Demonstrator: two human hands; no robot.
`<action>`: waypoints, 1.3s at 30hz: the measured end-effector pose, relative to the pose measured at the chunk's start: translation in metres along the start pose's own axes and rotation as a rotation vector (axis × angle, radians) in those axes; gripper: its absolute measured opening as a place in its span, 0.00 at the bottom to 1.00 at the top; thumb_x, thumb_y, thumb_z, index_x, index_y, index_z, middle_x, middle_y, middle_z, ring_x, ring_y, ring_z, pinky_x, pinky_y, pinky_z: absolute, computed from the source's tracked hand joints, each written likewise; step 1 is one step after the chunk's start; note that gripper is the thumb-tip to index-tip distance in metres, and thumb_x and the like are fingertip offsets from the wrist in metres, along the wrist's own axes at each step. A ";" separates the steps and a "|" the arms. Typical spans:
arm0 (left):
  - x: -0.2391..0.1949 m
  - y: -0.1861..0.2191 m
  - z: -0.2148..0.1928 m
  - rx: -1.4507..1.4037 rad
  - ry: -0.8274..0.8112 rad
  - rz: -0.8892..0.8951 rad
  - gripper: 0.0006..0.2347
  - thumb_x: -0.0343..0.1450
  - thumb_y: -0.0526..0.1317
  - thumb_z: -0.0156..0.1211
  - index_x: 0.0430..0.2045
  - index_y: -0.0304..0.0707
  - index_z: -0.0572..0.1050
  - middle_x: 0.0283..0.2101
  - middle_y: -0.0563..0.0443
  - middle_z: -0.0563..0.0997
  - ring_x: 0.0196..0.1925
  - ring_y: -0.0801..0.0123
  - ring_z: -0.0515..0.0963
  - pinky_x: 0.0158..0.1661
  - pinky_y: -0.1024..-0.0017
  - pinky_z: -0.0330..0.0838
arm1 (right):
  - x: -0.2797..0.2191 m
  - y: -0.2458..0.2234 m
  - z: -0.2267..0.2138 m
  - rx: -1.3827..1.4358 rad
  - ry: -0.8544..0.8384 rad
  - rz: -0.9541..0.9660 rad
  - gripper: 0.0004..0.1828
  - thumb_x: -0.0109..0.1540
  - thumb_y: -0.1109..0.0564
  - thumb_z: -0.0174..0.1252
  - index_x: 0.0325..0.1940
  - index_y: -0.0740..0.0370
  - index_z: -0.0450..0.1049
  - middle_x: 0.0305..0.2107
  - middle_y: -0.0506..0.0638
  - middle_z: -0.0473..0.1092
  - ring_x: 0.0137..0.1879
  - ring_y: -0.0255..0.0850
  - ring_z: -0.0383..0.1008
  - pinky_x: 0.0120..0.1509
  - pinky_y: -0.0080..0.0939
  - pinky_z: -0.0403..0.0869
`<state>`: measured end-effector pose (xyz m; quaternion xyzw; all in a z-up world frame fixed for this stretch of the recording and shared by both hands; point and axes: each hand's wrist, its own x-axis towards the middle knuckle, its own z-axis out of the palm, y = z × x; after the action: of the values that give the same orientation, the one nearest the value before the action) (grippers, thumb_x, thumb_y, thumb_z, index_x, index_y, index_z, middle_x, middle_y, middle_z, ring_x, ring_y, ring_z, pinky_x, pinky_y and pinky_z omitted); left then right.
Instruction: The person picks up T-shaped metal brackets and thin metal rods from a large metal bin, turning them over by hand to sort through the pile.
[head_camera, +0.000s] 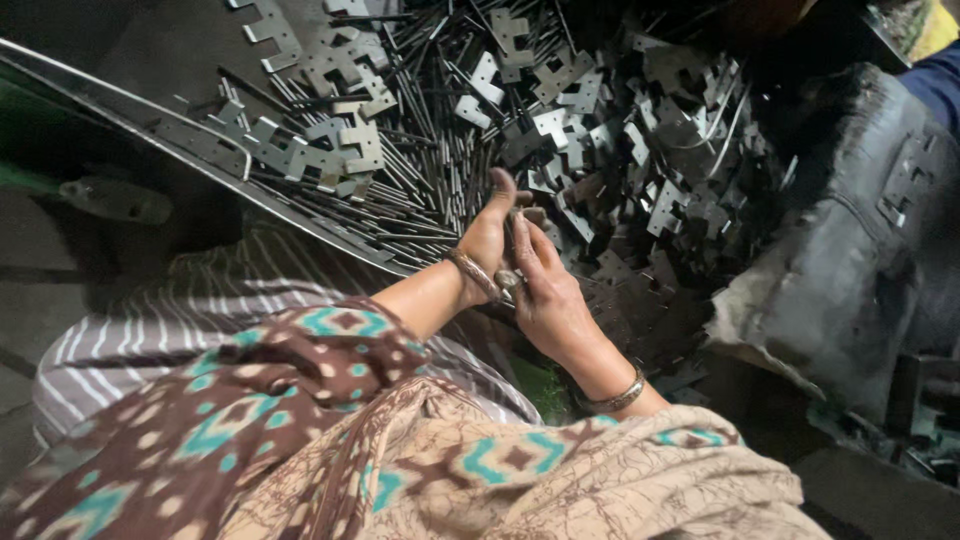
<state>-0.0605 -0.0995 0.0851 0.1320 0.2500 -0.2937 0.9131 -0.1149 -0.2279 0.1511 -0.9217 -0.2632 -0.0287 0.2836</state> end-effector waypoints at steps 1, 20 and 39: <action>0.002 -0.004 0.000 0.230 -0.095 0.078 0.26 0.73 0.66 0.51 0.37 0.38 0.72 0.38 0.47 0.78 0.41 0.61 0.80 0.43 0.61 0.78 | 0.001 0.004 -0.001 0.016 0.045 -0.025 0.38 0.60 0.70 0.57 0.75 0.68 0.58 0.61 0.67 0.68 0.65 0.57 0.72 0.66 0.47 0.74; 0.071 0.003 -0.050 2.586 0.203 0.326 0.20 0.62 0.37 0.71 0.44 0.22 0.77 0.55 0.37 0.74 0.62 0.38 0.71 0.51 0.61 0.77 | -0.150 0.283 -0.219 -0.877 0.336 0.589 0.28 0.70 0.67 0.53 0.76 0.78 0.65 0.45 0.67 0.75 0.49 0.60 0.77 0.59 0.53 0.74; -0.056 0.147 -0.015 0.394 -0.523 0.379 0.26 0.63 0.22 0.57 0.59 0.33 0.70 0.48 0.46 0.81 0.53 0.62 0.85 0.60 0.61 0.82 | -0.024 0.208 -0.062 -0.668 -0.217 0.327 0.22 0.61 0.57 0.56 0.61 0.56 0.76 0.62 0.62 0.69 0.56 0.60 0.75 0.60 0.59 0.71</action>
<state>-0.0170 0.0487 0.1160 0.2694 -0.0815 -0.1859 0.9414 -0.0252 -0.4184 0.0921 -0.9908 -0.1172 0.0302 -0.0609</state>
